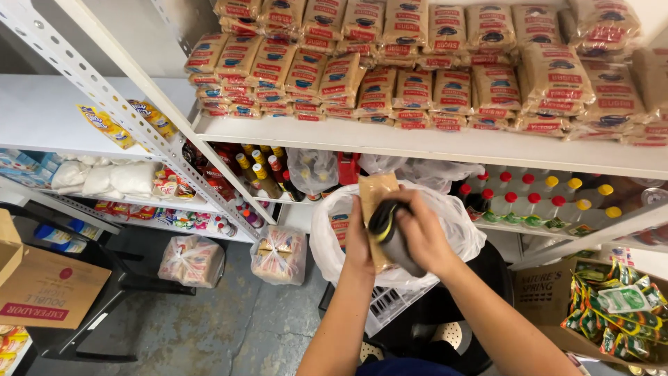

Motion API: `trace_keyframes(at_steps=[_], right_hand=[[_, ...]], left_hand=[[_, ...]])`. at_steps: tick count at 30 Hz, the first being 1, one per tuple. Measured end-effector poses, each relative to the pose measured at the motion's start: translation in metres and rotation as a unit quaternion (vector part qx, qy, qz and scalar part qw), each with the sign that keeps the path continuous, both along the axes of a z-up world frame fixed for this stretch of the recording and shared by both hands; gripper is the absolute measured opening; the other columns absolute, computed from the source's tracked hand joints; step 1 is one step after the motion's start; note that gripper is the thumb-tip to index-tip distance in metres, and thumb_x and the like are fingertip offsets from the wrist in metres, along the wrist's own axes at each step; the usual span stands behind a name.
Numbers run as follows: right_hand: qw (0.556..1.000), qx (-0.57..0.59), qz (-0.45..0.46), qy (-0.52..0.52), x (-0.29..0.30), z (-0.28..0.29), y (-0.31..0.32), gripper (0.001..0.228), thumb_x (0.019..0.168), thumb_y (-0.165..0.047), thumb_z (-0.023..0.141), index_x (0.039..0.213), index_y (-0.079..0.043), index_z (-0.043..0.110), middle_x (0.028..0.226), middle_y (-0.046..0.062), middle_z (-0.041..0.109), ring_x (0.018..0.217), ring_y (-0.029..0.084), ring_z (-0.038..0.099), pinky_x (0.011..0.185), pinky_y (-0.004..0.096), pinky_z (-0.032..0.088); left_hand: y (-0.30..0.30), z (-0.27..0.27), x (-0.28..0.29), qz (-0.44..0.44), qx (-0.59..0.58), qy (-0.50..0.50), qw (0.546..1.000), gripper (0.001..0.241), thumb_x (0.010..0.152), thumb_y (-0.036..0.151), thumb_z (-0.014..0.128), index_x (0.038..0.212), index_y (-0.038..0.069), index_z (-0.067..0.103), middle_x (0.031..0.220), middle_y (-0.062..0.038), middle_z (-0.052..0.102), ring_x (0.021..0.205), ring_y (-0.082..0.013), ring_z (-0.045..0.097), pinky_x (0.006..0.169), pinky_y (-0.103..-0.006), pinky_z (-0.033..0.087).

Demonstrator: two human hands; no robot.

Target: Scanning individual bags of sugar with a handheld barcode scanner and placing them into a white plastic bag for fulfillment.

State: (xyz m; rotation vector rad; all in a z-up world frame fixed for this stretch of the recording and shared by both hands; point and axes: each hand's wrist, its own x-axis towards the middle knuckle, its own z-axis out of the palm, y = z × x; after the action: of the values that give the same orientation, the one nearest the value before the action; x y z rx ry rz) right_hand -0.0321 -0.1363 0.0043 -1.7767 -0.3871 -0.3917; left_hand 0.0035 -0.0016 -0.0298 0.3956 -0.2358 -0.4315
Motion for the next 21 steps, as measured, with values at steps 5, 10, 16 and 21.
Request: trace_keyframes(at_steps=[5,10,16,21], right_hand=[[0.928,-0.313,0.006,-0.2,-0.029,0.062,0.028,0.041,0.082,-0.015,0.069,0.123,-0.009,0.062,0.104,0.008,0.066,0.094,0.029,0.069,0.082,0.04,0.055],[0.841,-0.452,-0.018,-0.297,-0.015,0.077,0.025,0.053,0.073,-0.02,0.077,0.124,-0.008,0.064,0.087,0.006,0.058,0.076,0.025,0.064,0.064,0.04,0.049],[0.831,-0.444,-0.123,-0.312,0.022,0.089,0.012,0.042,0.079,-0.015,0.074,0.119,-0.008,0.063,0.093,0.007,0.058,0.082,0.025,0.064,0.069,0.04,0.049],[0.821,-0.477,-0.195,-0.247,0.045,0.08,0.0,0.033,0.086,-0.014,0.07,0.117,-0.01,0.062,0.094,0.008,0.058,0.085,0.026,0.066,0.071,0.041,0.053]], left_hand=[[0.003,0.03,-0.016,-0.096,-0.162,-0.034,0.981,0.092,0.101,0.074,0.03,0.16,0.003,0.034,0.157,-0.023,0.043,0.139,-0.0392,0.05,0.117,-0.0506,0.042],[-0.003,0.014,-0.029,-0.099,-0.168,-0.017,0.981,0.096,0.1,0.077,0.031,0.161,0.004,0.033,0.156,-0.024,0.044,0.141,-0.0405,0.05,0.118,-0.0521,0.042],[0.001,-0.021,-0.032,-0.119,-0.166,0.126,0.971,0.072,0.114,0.06,0.031,0.162,0.006,0.038,0.156,-0.023,0.049,0.138,-0.0411,0.054,0.115,-0.0552,0.047],[0.019,-0.014,-0.034,-0.202,-0.111,0.053,0.972,0.087,0.106,0.072,0.039,0.155,0.001,0.039,0.145,-0.026,0.055,0.122,-0.0449,0.064,0.103,-0.0608,0.053]])
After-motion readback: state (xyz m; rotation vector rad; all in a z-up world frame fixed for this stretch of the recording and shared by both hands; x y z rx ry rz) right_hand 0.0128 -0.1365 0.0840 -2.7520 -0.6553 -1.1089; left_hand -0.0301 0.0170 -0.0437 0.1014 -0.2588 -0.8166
